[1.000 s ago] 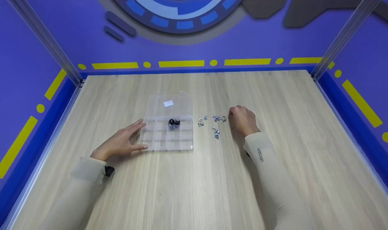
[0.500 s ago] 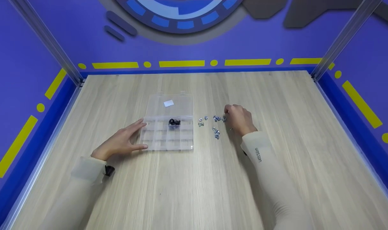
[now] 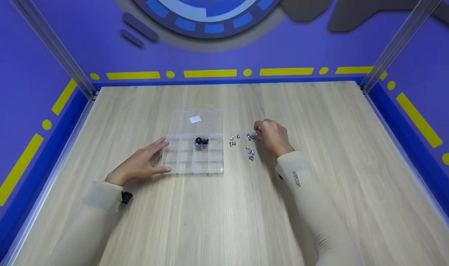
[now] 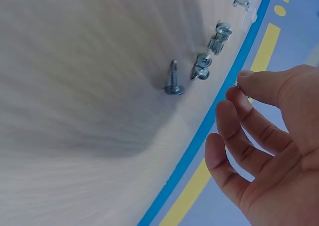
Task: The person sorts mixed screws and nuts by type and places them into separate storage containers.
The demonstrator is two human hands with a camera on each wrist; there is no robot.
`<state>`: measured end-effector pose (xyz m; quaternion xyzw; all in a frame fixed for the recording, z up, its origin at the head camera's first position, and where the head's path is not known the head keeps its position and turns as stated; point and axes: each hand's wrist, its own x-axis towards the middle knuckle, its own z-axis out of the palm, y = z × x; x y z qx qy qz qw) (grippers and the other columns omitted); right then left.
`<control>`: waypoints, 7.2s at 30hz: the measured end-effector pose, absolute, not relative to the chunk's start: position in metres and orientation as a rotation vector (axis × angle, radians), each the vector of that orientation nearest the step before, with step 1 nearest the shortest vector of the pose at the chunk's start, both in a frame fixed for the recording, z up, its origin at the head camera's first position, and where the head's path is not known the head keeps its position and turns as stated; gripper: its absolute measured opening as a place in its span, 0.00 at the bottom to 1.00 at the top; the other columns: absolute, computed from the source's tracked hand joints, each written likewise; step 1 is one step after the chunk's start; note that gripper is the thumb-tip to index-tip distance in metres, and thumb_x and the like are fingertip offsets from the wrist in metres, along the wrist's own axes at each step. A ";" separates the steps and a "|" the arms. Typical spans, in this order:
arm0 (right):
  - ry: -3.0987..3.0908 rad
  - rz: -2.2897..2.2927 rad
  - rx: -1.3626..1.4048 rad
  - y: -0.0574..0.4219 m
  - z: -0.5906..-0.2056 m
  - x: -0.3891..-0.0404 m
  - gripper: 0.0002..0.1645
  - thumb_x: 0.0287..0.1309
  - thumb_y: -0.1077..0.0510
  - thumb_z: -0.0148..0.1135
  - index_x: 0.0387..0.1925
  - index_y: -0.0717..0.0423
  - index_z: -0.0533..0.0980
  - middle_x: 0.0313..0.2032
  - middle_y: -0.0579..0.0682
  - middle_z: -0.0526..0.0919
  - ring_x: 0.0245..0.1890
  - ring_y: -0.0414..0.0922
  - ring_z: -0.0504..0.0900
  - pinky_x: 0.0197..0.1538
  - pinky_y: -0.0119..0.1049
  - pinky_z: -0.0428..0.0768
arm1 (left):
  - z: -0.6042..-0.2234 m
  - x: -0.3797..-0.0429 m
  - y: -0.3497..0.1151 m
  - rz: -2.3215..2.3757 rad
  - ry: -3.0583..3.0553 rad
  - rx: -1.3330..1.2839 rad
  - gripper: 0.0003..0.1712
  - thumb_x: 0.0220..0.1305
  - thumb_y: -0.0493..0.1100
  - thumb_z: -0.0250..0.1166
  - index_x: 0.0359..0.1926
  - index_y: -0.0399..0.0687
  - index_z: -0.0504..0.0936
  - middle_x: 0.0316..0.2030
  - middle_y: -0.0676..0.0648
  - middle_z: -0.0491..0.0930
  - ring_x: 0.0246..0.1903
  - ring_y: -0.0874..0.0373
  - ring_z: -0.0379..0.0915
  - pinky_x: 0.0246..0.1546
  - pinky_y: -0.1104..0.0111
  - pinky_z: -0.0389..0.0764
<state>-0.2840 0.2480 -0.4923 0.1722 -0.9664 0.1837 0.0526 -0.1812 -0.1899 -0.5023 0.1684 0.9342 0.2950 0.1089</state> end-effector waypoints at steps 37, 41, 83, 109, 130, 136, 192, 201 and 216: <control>-2.735 0.571 1.091 0.165 -0.479 -0.270 0.17 0.63 0.74 0.59 0.50 0.63 0.85 0.44 0.58 0.86 0.44 0.55 0.87 0.44 0.49 0.86 | -0.501 -0.182 -0.189 0.855 2.754 0.499 0.56 0.59 0.65 0.74 0.80 0.51 0.59 0.81 0.48 0.48 0.78 0.46 0.49 0.75 0.49 0.58; -2.747 0.561 1.156 0.158 -0.478 -0.268 0.20 0.65 0.75 0.53 0.52 0.63 0.84 0.46 0.58 0.86 0.47 0.55 0.86 0.48 0.48 0.86 | -0.502 -0.183 -0.189 0.835 2.761 0.492 0.56 0.59 0.65 0.74 0.80 0.52 0.59 0.81 0.49 0.48 0.78 0.47 0.49 0.75 0.49 0.58; -2.866 0.613 1.247 0.148 -0.490 -0.259 0.27 0.57 0.80 0.51 0.52 0.63 0.85 0.50 0.58 0.86 0.52 0.55 0.85 0.56 0.46 0.83 | -0.502 -0.182 -0.188 0.851 2.753 0.484 0.56 0.59 0.65 0.74 0.80 0.51 0.59 0.82 0.49 0.47 0.78 0.48 0.47 0.76 0.50 0.56; -2.822 0.423 0.880 0.207 -0.505 -0.278 0.19 0.61 0.68 0.66 0.54 0.59 0.84 0.51 0.61 0.85 0.46 0.62 0.81 0.47 0.59 0.79 | -0.504 -0.183 -0.190 0.840 2.749 0.481 0.56 0.59 0.66 0.73 0.80 0.52 0.59 0.82 0.50 0.46 0.79 0.49 0.46 0.76 0.52 0.54; -2.884 0.468 0.885 0.205 -0.509 -0.286 0.13 0.65 0.65 0.67 0.50 0.57 0.86 0.49 0.60 0.85 0.44 0.60 0.80 0.47 0.57 0.78 | -0.502 -0.183 -0.188 0.854 2.767 0.508 0.56 0.59 0.64 0.74 0.80 0.49 0.60 0.81 0.47 0.48 0.78 0.47 0.48 0.76 0.51 0.55; -2.877 0.462 0.897 0.204 -0.510 -0.287 0.12 0.64 0.66 0.67 0.48 0.58 0.86 0.48 0.61 0.85 0.43 0.61 0.80 0.47 0.57 0.78 | -0.503 -0.183 -0.189 0.858 2.760 0.510 0.56 0.59 0.64 0.74 0.80 0.49 0.60 0.81 0.47 0.48 0.78 0.46 0.48 0.76 0.51 0.55; -2.687 0.885 0.997 0.156 -0.484 -0.280 0.09 0.69 0.66 0.63 0.46 0.62 0.86 0.45 0.56 0.89 0.36 0.48 0.86 0.40 0.45 0.85 | -0.500 -0.181 -0.190 0.881 2.746 0.478 0.56 0.59 0.64 0.74 0.80 0.51 0.59 0.82 0.49 0.47 0.78 0.45 0.49 0.75 0.47 0.57; -2.669 0.901 1.047 0.146 -0.486 -0.279 0.07 0.63 0.68 0.69 0.42 0.66 0.86 0.40 0.57 0.89 0.38 0.50 0.87 0.42 0.45 0.86 | -0.500 -0.181 -0.189 0.889 2.740 0.485 0.56 0.59 0.65 0.74 0.80 0.51 0.59 0.82 0.49 0.47 0.78 0.46 0.48 0.75 0.47 0.56; -2.695 0.750 1.166 0.139 -0.485 -0.276 0.03 0.60 0.66 0.73 0.35 0.58 0.89 0.36 0.51 0.88 0.37 0.48 0.86 0.39 0.42 0.85 | -0.502 -0.183 -0.190 0.856 2.753 0.490 0.56 0.59 0.66 0.73 0.80 0.52 0.59 0.81 0.48 0.48 0.78 0.48 0.47 0.76 0.50 0.55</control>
